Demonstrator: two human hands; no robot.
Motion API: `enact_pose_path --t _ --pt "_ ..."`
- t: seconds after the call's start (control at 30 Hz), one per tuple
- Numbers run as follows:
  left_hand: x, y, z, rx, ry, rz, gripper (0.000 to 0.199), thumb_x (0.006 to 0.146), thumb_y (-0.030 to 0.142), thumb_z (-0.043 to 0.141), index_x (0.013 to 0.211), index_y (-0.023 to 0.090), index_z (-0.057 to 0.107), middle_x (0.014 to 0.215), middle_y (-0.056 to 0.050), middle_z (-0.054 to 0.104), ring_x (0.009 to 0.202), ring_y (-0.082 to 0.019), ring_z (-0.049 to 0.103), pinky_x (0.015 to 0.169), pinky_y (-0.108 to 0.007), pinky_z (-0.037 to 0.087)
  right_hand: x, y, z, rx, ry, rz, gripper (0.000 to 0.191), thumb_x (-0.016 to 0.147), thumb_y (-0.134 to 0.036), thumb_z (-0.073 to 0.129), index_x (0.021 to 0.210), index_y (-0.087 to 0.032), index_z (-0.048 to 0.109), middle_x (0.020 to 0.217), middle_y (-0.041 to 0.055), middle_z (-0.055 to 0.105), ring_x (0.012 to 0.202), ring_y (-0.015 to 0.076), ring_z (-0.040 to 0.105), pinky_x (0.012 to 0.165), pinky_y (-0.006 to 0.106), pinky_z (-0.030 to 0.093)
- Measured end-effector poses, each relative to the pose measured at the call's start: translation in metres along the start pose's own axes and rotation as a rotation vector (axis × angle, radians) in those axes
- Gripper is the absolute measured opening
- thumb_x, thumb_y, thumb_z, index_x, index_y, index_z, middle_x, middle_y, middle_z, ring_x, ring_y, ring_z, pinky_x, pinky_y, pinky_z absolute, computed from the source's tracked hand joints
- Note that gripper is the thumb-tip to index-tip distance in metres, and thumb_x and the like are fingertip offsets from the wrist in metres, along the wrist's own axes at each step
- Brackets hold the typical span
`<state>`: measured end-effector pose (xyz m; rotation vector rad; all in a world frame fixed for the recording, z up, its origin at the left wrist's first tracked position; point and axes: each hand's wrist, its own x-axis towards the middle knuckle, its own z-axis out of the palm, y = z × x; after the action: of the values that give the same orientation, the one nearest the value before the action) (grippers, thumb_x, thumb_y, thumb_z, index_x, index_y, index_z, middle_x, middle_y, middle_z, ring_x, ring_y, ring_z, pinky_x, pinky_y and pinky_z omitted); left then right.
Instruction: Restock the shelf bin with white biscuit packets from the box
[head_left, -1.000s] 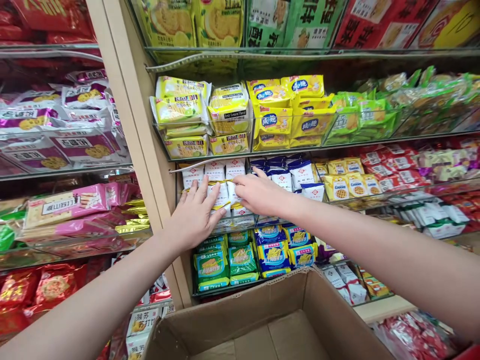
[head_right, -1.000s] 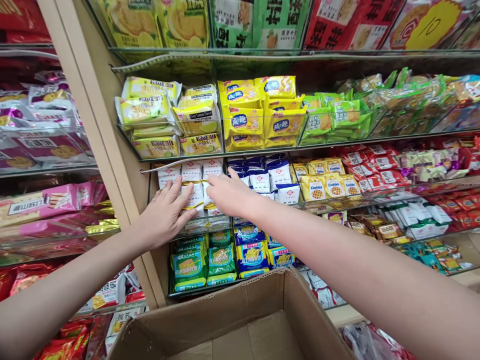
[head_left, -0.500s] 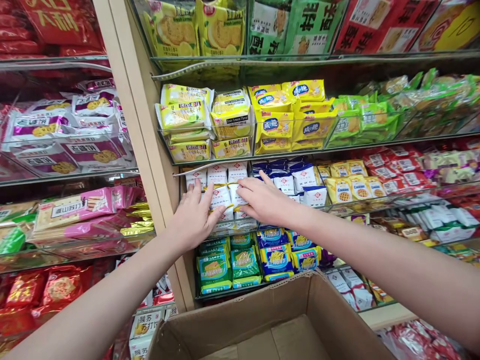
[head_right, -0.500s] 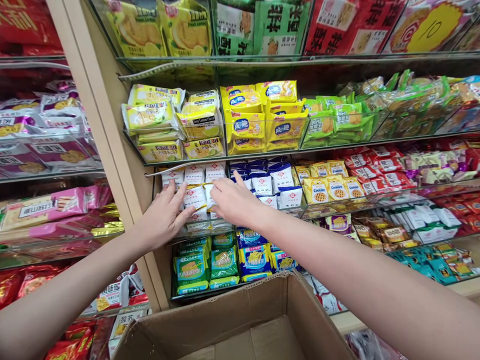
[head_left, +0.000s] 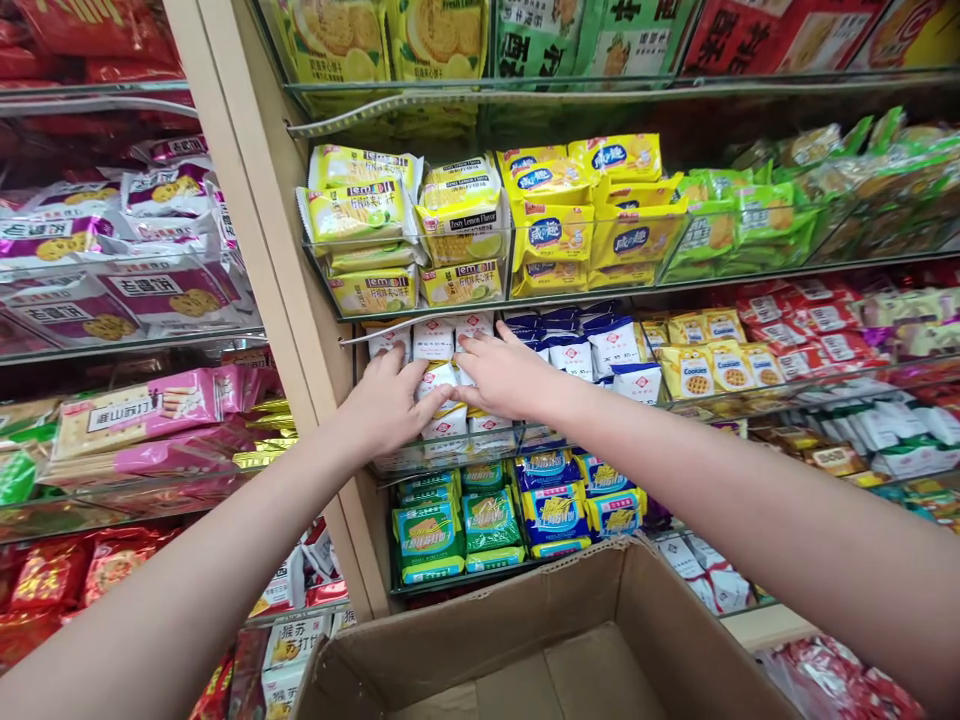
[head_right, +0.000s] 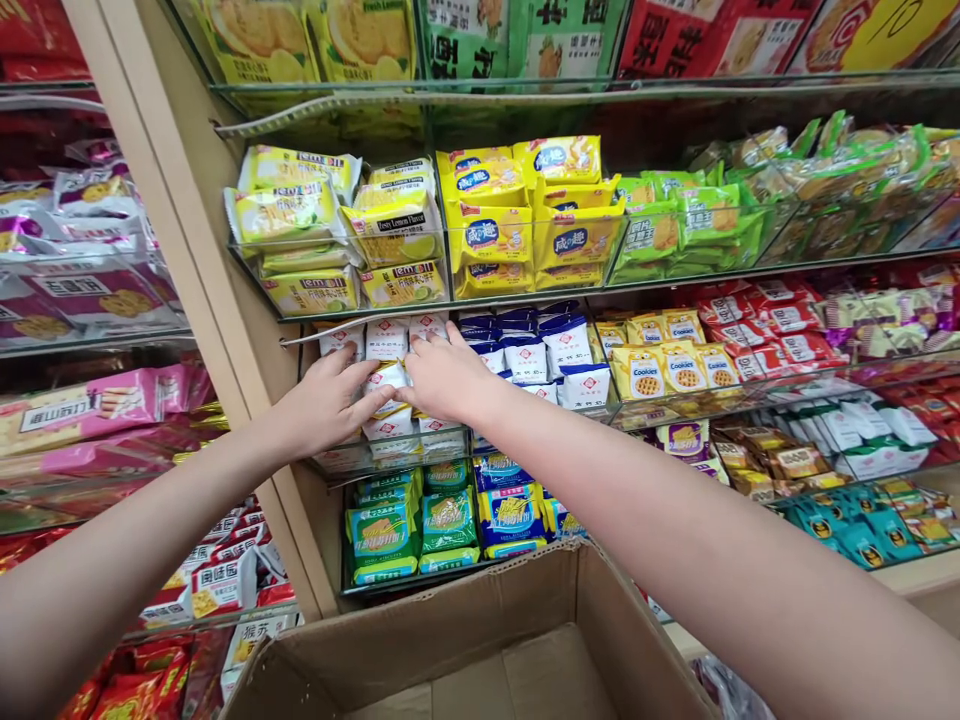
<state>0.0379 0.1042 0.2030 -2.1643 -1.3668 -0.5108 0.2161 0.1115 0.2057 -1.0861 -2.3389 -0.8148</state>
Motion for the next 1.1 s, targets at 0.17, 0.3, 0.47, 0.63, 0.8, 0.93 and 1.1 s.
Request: enact_pose_path --t 0.17,0.3,0.47,0.63,0.8,0.93,1.1 --pt "-0.004 0.0 -0.001 -0.033 -0.014 0.001 0.066 0.085 0.05 0.032 0.13 0.002 0.035 0.123 -0.022 0.044 0.117 -0.034 0.042 0.101 -0.046 0.033 -0.005 -0.003 -0.001 0.021 0.015 0.017 0.038 0.09 -0.034 0.048 0.116 -0.006 0.052 0.119 0.0177 0.055 0.116 0.0309 0.046 0.105 0.055 0.022" --pt "-0.009 0.0 -0.006 -0.075 -0.005 -0.017 0.06 0.087 0.042 0.029 0.13 0.002 0.033 0.126 -0.02 0.045 0.122 -0.029 0.04 0.104 -0.041 0.032 -0.009 -0.003 0.002 0.028 0.052 0.005 0.04 0.089 -0.03 0.049 0.121 -0.004 0.048 0.124 0.0189 0.052 0.12 0.0306 0.042 0.107 0.055 0.02" --pt "-0.02 0.001 -0.012 -0.087 0.006 -0.056 0.06 0.085 0.035 0.032 0.134 0.0 0.026 0.14 -0.022 0.033 0.133 -0.029 0.027 0.109 -0.044 0.026 -0.011 -0.002 0.005 0.049 0.111 0.002 0.043 0.089 -0.029 0.05 0.124 -0.004 0.045 0.126 0.0185 0.05 0.121 0.03 0.04 0.108 0.055 0.017" --pt "-0.015 0.003 -0.009 -0.07 0.03 -0.034 0.057 0.087 0.034 0.025 0.132 -0.001 0.031 0.139 -0.024 0.033 0.132 -0.031 0.028 0.109 -0.043 0.025 0.0 -0.006 0.007 0.068 0.126 -0.007 0.035 0.092 -0.026 0.042 0.119 -0.005 0.049 0.126 0.0189 0.049 0.119 0.0284 0.042 0.107 0.051 0.021" --pt "0.008 -0.001 -0.008 -0.043 0.083 -0.031 0.046 0.086 0.03 0.024 0.118 0.004 0.045 0.115 -0.02 0.05 0.116 -0.03 0.043 0.102 -0.048 0.033 0.022 -0.007 0.006 0.099 0.095 0.033 0.042 0.092 -0.03 0.04 0.125 -0.004 0.045 0.13 0.0184 0.047 0.121 0.0297 0.039 0.104 0.047 0.028" --pt "0.017 -0.005 0.0 -0.042 0.053 -0.056 0.049 0.087 0.033 0.023 0.113 0.001 0.048 0.115 -0.024 0.048 0.118 -0.035 0.04 0.102 -0.053 0.031 0.029 -0.005 0.01 0.119 0.019 0.042 0.051 0.093 -0.033 0.036 0.132 -0.001 0.038 0.138 0.0194 0.038 0.128 0.0319 0.032 0.106 0.049 0.025" --pt "0.021 -0.005 0.003 -0.056 0.044 -0.075 0.051 0.086 0.034 0.028 0.121 0.0 0.045 0.128 -0.024 0.041 0.126 -0.036 0.032 0.105 -0.052 0.026 0.028 -0.002 0.018 0.107 0.022 0.021 0.054 0.093 -0.033 0.038 0.136 0.0 0.032 0.142 0.0195 0.033 0.131 0.0326 0.027 0.108 0.049 0.02"
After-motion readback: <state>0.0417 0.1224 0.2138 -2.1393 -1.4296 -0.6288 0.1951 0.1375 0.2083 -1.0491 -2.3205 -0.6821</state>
